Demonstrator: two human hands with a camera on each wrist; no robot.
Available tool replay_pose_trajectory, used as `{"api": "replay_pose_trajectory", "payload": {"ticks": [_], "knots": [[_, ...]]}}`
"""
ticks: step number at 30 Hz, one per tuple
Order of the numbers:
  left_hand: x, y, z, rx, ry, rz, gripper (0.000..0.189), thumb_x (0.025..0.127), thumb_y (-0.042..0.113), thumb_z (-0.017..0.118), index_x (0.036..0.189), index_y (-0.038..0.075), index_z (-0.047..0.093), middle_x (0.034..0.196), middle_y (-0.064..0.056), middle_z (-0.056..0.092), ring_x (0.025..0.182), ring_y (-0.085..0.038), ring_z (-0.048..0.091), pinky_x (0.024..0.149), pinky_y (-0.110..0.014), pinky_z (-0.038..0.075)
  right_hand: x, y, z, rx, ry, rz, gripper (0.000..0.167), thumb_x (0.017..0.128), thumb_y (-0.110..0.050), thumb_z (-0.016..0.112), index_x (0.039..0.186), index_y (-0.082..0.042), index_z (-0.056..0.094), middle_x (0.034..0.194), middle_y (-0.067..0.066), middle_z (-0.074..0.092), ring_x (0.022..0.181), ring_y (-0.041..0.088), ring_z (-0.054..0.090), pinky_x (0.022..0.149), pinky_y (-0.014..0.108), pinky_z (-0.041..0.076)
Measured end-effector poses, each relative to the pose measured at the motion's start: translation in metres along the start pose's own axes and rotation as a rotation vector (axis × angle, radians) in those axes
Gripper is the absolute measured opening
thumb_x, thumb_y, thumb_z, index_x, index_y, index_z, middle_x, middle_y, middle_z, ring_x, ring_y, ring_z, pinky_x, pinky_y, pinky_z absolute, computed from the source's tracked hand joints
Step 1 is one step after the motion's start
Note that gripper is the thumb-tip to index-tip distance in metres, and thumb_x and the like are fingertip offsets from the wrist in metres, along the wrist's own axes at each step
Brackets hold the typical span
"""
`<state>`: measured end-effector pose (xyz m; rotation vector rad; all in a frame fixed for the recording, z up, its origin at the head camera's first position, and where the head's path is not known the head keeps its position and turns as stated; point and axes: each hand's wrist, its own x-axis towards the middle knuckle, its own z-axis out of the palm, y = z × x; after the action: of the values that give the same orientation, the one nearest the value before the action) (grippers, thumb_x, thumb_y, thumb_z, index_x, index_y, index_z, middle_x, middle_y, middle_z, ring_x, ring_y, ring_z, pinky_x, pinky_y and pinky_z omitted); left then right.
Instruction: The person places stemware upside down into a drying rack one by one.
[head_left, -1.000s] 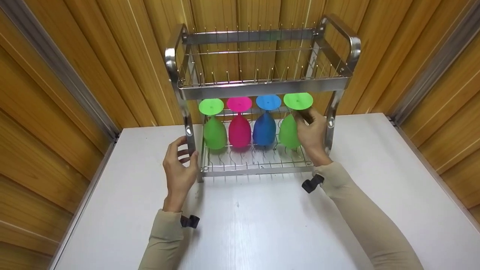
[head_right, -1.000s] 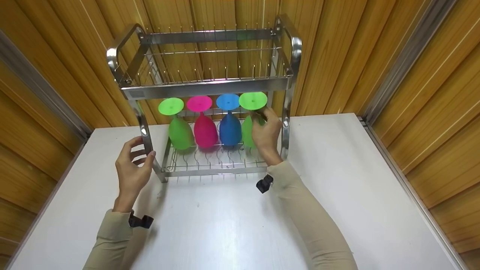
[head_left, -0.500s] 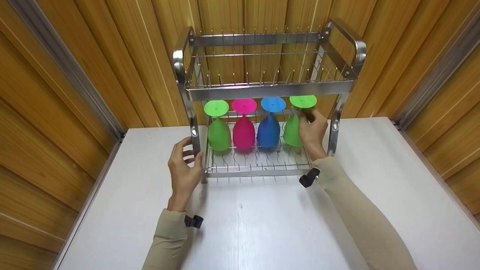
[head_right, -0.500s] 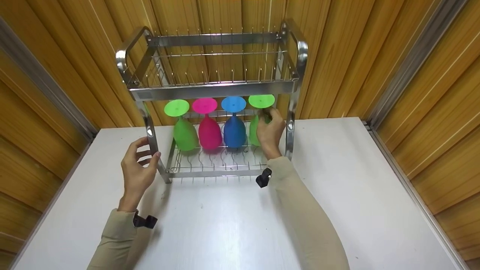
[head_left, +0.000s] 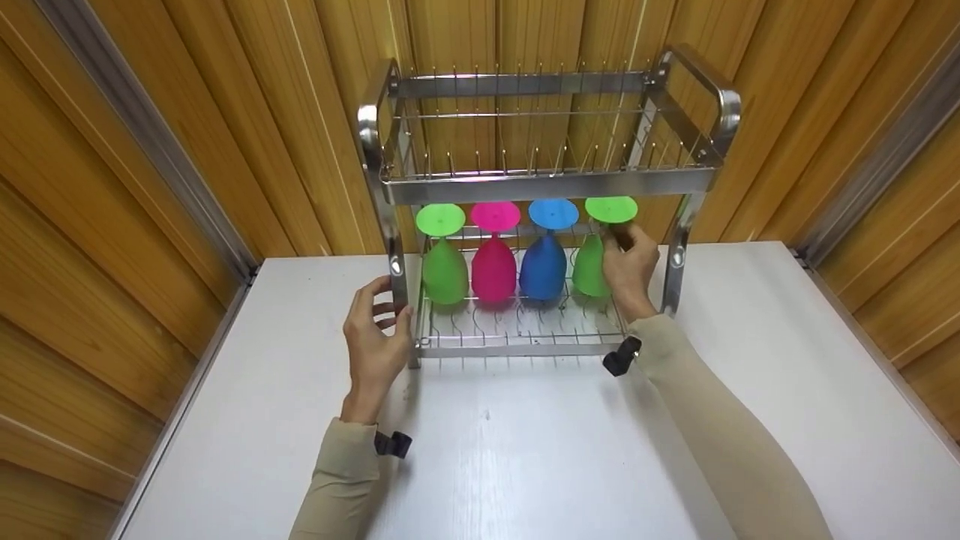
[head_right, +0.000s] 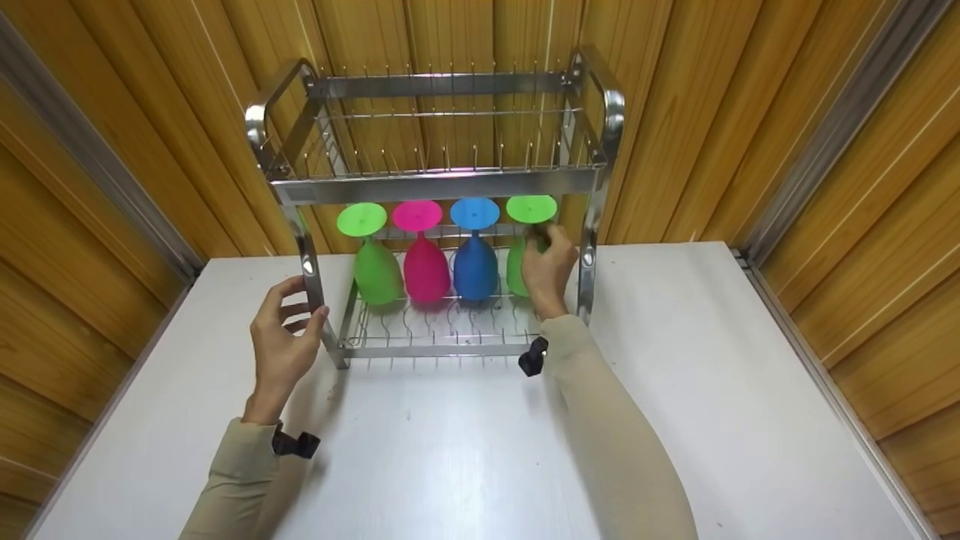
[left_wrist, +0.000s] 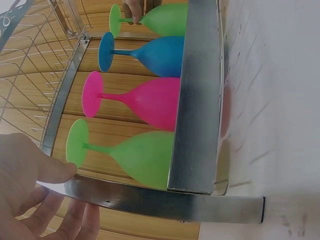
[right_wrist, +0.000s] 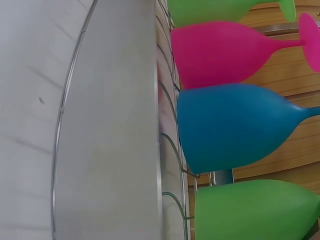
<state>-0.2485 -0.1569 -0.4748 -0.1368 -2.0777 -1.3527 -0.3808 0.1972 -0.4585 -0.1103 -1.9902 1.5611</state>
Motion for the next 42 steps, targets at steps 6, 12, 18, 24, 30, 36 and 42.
{"api": "replay_pose_trajectory", "payload": {"ticks": [6, 12, 18, 24, 30, 36, 42], "knots": [[0.000, 0.001, 0.001, 0.005, 0.003, 0.015, 0.051, 0.092, -0.008, 0.075, 0.140, 0.001, 0.061, 0.129, -0.017, 0.068, 0.101, -0.031, 0.075, 0.080, -0.043, 0.068, 0.002, 0.005, 0.000, -0.018, 0.000, -0.021, 0.017, 0.102, -0.005, 0.069, 0.113, 0.006, 0.076, 0.118, 0.025, 0.077, 0.114, 0.037, 0.074, 0.108, 0.042, 0.058], [0.000, 0.002, 0.000, 0.014, 0.004, 0.016, 0.050, 0.092, -0.006, 0.076, 0.140, 0.000, 0.061, 0.127, -0.019, 0.068, 0.100, -0.032, 0.076, 0.079, -0.041, 0.068, 0.001, 0.007, -0.001, -0.010, 0.003, -0.043, 0.016, 0.101, -0.003, 0.069, 0.112, 0.007, 0.076, 0.116, 0.025, 0.078, 0.114, 0.037, 0.075, 0.108, 0.042, 0.059], [0.000, 0.002, 0.000, 0.012, 0.003, 0.007, 0.051, 0.092, -0.006, 0.076, 0.140, 0.001, 0.062, 0.128, -0.017, 0.068, 0.100, -0.030, 0.075, 0.080, -0.040, 0.067, 0.000, 0.007, -0.002, -0.004, 0.003, -0.032, 0.018, 0.100, -0.002, 0.069, 0.113, 0.008, 0.075, 0.118, 0.026, 0.077, 0.116, 0.037, 0.073, 0.110, 0.042, 0.057], [-0.001, 0.001, 0.001, 0.016, 0.001, 0.004, 0.051, 0.092, -0.007, 0.076, 0.140, 0.001, 0.062, 0.128, -0.017, 0.068, 0.100, -0.030, 0.075, 0.080, -0.040, 0.067, -0.005, 0.005, -0.005, -0.019, 0.010, -0.024, 0.023, 0.100, -0.009, 0.074, 0.119, 0.003, 0.075, 0.126, 0.021, 0.076, 0.120, 0.033, 0.071, 0.113, 0.042, 0.054], [0.000, 0.001, 0.000, 0.012, -0.001, 0.000, 0.051, 0.092, -0.006, 0.077, 0.140, 0.002, 0.062, 0.128, -0.017, 0.068, 0.100, -0.030, 0.075, 0.080, -0.042, 0.067, -0.019, 0.000, -0.010, 0.014, 0.019, -0.036, 0.030, 0.099, -0.005, 0.073, 0.127, 0.006, 0.069, 0.134, 0.024, 0.071, 0.129, 0.035, 0.065, 0.120, 0.044, 0.048], [0.000, 0.000, -0.001, -0.004, 0.004, 0.010, 0.051, 0.092, -0.007, 0.076, 0.140, 0.001, 0.062, 0.128, -0.018, 0.068, 0.099, -0.031, 0.075, 0.080, -0.045, 0.067, -0.042, -0.008, -0.015, 0.073, -0.046, -0.036, 0.039, 0.100, -0.001, 0.071, 0.136, 0.009, 0.061, 0.139, 0.024, 0.061, 0.138, 0.035, 0.057, 0.126, 0.044, 0.041], [0.001, -0.002, 0.000, -0.013, 0.004, 0.024, 0.050, 0.091, -0.008, 0.076, 0.139, -0.001, 0.062, 0.127, -0.020, 0.068, 0.099, -0.033, 0.076, 0.079, -0.047, 0.067, -0.072, -0.012, -0.027, 0.132, -0.145, -0.128, 0.041, 0.100, 0.003, 0.070, 0.138, 0.011, 0.058, 0.137, 0.023, 0.060, 0.139, 0.032, 0.055, 0.128, 0.039, 0.039]]}}
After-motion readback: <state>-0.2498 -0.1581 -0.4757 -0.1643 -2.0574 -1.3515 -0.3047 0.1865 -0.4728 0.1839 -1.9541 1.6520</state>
